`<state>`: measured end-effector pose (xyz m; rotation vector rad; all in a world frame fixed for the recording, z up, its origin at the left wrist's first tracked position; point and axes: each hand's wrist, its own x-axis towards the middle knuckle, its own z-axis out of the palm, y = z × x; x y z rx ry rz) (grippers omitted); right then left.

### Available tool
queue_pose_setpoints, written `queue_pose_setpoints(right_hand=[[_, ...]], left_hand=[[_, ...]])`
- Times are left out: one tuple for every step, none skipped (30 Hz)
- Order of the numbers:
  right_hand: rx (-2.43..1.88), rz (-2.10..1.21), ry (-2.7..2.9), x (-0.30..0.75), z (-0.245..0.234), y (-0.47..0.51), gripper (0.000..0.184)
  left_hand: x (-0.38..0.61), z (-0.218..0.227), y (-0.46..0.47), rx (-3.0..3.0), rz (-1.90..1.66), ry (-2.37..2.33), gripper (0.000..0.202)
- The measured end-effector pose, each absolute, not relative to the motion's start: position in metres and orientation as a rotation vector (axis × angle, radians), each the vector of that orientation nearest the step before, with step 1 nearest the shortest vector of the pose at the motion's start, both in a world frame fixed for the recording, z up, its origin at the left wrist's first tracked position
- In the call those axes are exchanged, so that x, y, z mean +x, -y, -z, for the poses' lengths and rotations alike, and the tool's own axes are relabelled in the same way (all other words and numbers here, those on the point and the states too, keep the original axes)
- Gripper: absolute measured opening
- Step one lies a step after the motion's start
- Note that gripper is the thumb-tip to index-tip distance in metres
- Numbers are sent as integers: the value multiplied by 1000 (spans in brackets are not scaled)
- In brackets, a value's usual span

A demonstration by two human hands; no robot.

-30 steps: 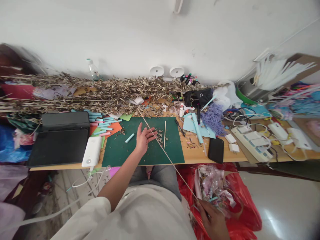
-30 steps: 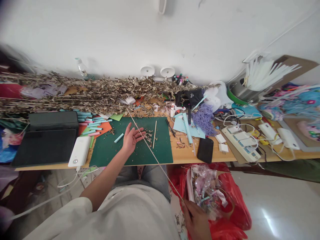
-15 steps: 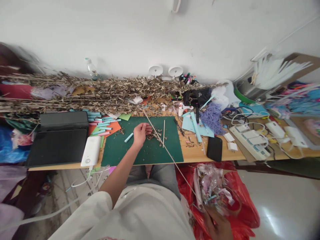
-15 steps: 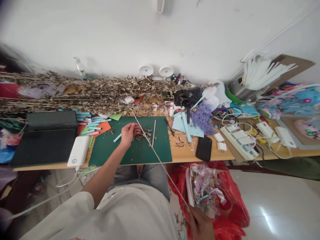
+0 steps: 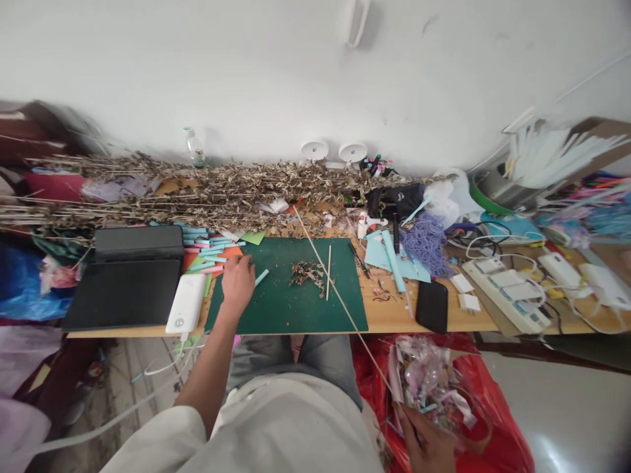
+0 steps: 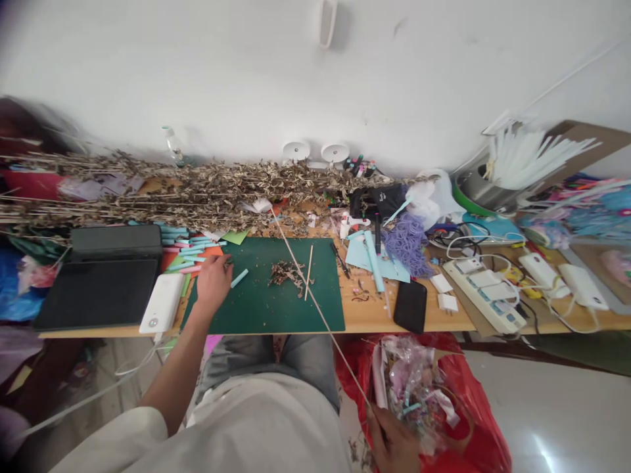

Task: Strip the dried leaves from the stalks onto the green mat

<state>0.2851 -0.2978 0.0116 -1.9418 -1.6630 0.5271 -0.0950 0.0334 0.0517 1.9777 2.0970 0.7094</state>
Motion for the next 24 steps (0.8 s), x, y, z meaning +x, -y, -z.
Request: queue_pose_setpoints(right_hand=[[-1946,-518,1668,285,-12,296,36],[-1945,-507,1677,284,-12,294,36],[-1943,-497,1690,284,-13,292,35],[-1941,-493,1703,284,-14,291,35],[-1938,-492,1718,284,-15,289,36],[-1937,-491,1730,284,-15,288,36],[-1938,-482,1739,285,-16,287,37],[-1941,-466,1742,285,-17,285,37],[-1940,-445,1743,285,-19,283,38],[-1927,-419,1746,285,-20,281,38],[-1909,-400,1749,284,-22,278,39],[-1891,-390,1747,281,-25,274,38],[-1868,-395,1747,278,-28,270,38],[-1849,-414,1746,274,-31,264,36],[-1833,-435,1742,269,-34,257,34],[-1812,-468,1755,264,-38,249,32],[-1794,-497,1775,259,-41,240,31],[-1778,-520,1802,254,-45,230,31],[-1768,-544,1844,250,-48,220,31],[-1765,-547,1882,245,-50,208,31],[-1766,-533,1920,241,-53,196,32],[-1763,-511,1962,235,-55,184,33],[-1761,-489,2004,229,-58,171,33],[-1760,-472,2045,222,-61,158,34]], left_hand=[[-104,-49,-35,2008,-627,-2164,33],[-111,-46,-37,2028,-553,-2190,33],[-115,-42,-38,2038,-498,-2192,34],[-118,-38,-39,2043,-462,-2173,34],[-118,-35,-40,2045,-443,-2143,35],[-118,-33,-40,2045,-443,-2115,36],[-117,-33,-40,2042,-464,-2093,36],[-114,-34,-40,2035,-509,-2076,36],[-110,-37,-39,2020,-581,-2056,35],[-104,-41,-38,1997,-671,-2023,34],[-96,-44,-36,1967,-769,-1967,33],[-86,-48,-35,1922,-865,-1886,31],[-74,-50,-33,1876,-931,-1769,27],[-62,-52,-31,1835,-950,-1630,24],[-50,-53,-29,1763,-977,-1532,20],[-38,-52,-26,1666,-1016,-1459,20],[-28,-52,-22,1560,-1070,-1399,23],[-21,-52,-17,1469,-1118,-1348,25],[-15,-52,-12,1387,-1155,-1302,27],[-12,-54,-5,1313,-1166,-1255,27],[-11,-56,1,1249,-1138,-1199,26],[-10,-60,9,1187,-1070,-1127,26],[-11,-64,15,1128,-968,-1034,27],[-11,-68,22,1072,-854,-923,30]])
